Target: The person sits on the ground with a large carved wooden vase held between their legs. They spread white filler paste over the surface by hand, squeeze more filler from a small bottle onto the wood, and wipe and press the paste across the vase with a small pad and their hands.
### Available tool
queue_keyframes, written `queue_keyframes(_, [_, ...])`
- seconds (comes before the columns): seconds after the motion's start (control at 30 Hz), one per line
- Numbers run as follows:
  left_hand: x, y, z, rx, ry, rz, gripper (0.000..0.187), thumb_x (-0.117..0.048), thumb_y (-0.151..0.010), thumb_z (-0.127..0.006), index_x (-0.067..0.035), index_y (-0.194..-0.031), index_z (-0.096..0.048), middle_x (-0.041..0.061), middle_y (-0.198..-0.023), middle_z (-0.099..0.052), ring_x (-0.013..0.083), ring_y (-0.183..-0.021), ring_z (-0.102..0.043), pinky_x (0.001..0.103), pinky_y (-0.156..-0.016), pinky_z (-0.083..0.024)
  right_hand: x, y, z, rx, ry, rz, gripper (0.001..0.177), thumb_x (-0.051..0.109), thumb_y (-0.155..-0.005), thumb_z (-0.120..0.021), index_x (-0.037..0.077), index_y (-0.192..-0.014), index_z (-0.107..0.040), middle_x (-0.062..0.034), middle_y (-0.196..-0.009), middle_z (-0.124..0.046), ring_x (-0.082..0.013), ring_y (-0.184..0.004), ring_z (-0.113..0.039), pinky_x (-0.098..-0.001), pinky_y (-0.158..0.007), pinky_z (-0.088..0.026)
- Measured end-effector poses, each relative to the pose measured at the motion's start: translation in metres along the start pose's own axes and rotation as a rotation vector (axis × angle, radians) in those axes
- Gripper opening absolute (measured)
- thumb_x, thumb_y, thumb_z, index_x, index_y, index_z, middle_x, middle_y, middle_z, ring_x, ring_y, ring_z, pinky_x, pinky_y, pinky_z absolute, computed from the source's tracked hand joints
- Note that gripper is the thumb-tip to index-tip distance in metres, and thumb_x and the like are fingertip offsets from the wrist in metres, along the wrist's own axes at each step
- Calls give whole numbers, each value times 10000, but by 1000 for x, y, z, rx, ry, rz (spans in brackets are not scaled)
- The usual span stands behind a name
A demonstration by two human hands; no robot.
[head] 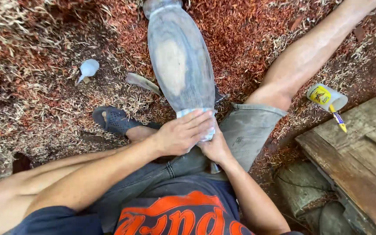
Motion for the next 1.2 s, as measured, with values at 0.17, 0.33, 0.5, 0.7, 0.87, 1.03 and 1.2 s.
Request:
queue_keyframes(0.17, [121,1,42,-256,59,224,383,-137,-1032,-642,-46,-1405,-632,188,-1491,-579,378,-1434,-521,508,-1236,-409,77,13,16,138,-2,-614,784,149,-826,-801,120,-1501,-404,-105,-939,-684,-218,-689,-593,-382,-665,-516])
queue_keyframes(0.33, [83,-17,51,-376,-39,402,365,-170,-995,-702,-16,-1323,-651,230,-1452,-582,434,-1424,-496,527,-1244,-405,65,38,28,157,135,-381,507,161,-866,-802,89,-1318,-584,-80,-897,-738,-167,-777,-670,-339,-740,-562])
queue_keyframes(0.5, [24,26,-33,78,167,-38,453,-192,-1008,-590,-12,-1424,-609,206,-1444,-611,376,-1390,-547,491,-1200,-411,77,42,26,173,34,-384,529,145,-829,-770,63,-1314,-578,-106,-1010,-755,-262,-925,-736,-376,-841,-581])
queue_keyframes(0.7, [104,-3,68,-390,-70,400,560,-194,-1078,-609,-116,-1606,-439,192,-1649,-433,447,-1530,-333,584,-1308,-231,122,52,11,-125,764,-21,854,313,-648,-883,-128,-1297,-546,-228,-1028,-654,-423,-972,-578,-517,-847,-413])
queue_keyframes(0.87, [18,28,-31,-1,57,177,669,-231,-946,-594,-74,-1579,-443,196,-1607,-442,380,-1531,-346,547,-1281,-238,65,56,20,-49,645,-83,390,193,-755,-829,42,-1070,-657,-142,-948,-667,-349,-957,-595,-451,-865,-435])
queue_keyframes(1.03, [63,17,9,5,-89,115,571,-222,-946,-573,-161,-1513,-541,98,-1521,-550,344,-1441,-463,550,-1261,-257,80,57,32,180,249,-462,362,160,-767,-781,73,-1101,-670,-92,-870,-620,-246,-675,-636,-407,-631,-511])
queue_keyframes(1.2, [20,-11,18,138,-77,320,661,-331,-867,-626,-36,-1456,-569,201,-1426,-565,372,-1406,-491,546,-1277,-261,54,74,11,213,113,-357,318,110,-895,-768,46,-1178,-636,-86,-842,-648,-213,-786,-642,-359,-743,-550])
Point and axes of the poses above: each hand's wrist, its own y-axis away from the middle knuckle, its own z-axis out of the back of the hand, x = y × z, the point moved 5 cm from there along -y, towards the middle knuckle
